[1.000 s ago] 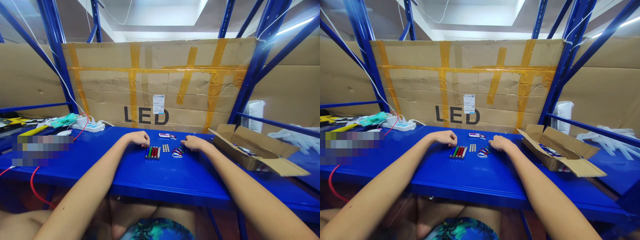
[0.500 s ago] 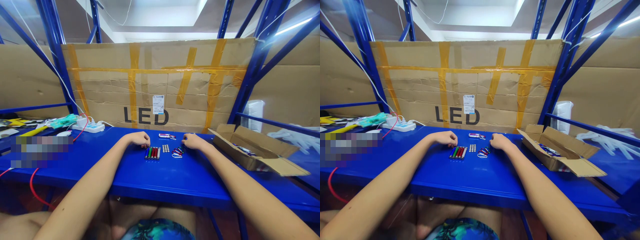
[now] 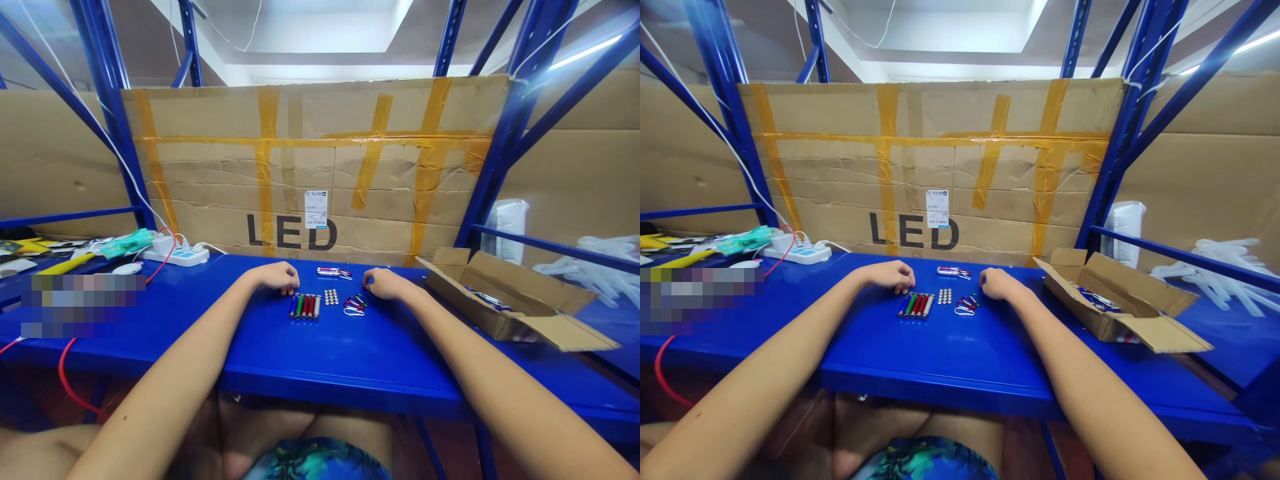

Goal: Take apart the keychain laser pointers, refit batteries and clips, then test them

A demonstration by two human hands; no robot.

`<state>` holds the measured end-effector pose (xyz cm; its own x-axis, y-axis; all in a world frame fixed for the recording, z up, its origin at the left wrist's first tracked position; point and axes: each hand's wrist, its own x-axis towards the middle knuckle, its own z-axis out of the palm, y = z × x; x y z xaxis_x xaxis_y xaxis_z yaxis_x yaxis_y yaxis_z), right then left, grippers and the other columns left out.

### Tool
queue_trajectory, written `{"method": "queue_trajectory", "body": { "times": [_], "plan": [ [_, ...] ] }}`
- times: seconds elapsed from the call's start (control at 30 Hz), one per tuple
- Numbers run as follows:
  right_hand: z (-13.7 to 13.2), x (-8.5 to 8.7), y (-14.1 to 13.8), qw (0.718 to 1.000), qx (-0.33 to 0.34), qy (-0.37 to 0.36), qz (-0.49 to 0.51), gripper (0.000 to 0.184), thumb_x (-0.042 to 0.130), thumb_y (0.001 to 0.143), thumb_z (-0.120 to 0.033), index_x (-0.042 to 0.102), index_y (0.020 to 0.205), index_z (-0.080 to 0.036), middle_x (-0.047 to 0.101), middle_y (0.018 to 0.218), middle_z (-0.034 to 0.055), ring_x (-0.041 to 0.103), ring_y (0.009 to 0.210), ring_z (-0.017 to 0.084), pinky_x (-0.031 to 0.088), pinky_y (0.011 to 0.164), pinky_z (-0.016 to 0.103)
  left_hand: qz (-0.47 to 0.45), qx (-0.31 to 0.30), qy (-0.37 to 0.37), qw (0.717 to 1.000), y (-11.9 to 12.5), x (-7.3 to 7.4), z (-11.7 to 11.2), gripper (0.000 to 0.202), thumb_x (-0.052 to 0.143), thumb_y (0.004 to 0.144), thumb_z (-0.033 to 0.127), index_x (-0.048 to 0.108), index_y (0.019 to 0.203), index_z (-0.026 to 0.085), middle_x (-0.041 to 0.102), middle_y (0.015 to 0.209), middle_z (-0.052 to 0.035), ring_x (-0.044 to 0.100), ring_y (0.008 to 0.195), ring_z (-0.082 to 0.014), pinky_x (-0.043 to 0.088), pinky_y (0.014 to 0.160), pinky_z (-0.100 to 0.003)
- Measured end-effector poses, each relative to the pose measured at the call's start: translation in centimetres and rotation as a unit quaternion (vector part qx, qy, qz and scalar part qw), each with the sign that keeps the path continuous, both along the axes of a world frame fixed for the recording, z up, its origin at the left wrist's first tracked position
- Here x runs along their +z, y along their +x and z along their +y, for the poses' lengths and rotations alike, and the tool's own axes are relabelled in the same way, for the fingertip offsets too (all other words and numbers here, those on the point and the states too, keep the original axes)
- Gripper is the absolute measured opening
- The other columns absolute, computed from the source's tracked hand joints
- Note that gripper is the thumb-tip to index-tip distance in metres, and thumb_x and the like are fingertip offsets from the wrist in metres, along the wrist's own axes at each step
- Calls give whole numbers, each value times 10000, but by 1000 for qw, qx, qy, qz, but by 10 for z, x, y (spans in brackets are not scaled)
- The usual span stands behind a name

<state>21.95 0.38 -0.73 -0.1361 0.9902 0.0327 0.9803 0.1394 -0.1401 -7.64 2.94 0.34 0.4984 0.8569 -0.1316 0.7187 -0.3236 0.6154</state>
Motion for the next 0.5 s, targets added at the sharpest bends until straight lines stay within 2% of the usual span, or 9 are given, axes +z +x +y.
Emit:
{"method": "queue_trajectory", "body": {
  "times": [0.1,0.2,0.3,0.5],
  "plan": [
    [-1,0,1,999,-11,-29,14,253,532,755,-64,683,930,-167,724,897,91,671,738,194,469,606,246,-5,29,29,999,-1,-8,8,131,543,646,242,624,721,172,656,666,-26,554,535,-129,354,505,-233],
    [0,-2,3,997,-28,-60,43,239,531,734,-69,661,917,-152,694,734,77,615,538,163,436,471,235,5,78,97,992,-1,-16,15,106,545,644,202,630,696,166,659,655,-33,575,579,-142,398,552,-236],
    [0,-2,4,996,-21,-69,54,175,539,720,-75,651,836,-142,665,666,61,584,498,143,427,447,224,27,97,143,985,-1,-22,20,106,540,663,175,640,697,165,673,683,-42,608,676,-156,422,616,-229],
    [-4,2,1,994,-19,-93,61,121,547,717,-86,648,762,-137,655,627,47,575,491,134,430,462,225,49,100,155,982,-1,-23,22,106,543,699,169,648,716,171,692,738,-35,624,726,-165,432,647,-230]
  ]
}}
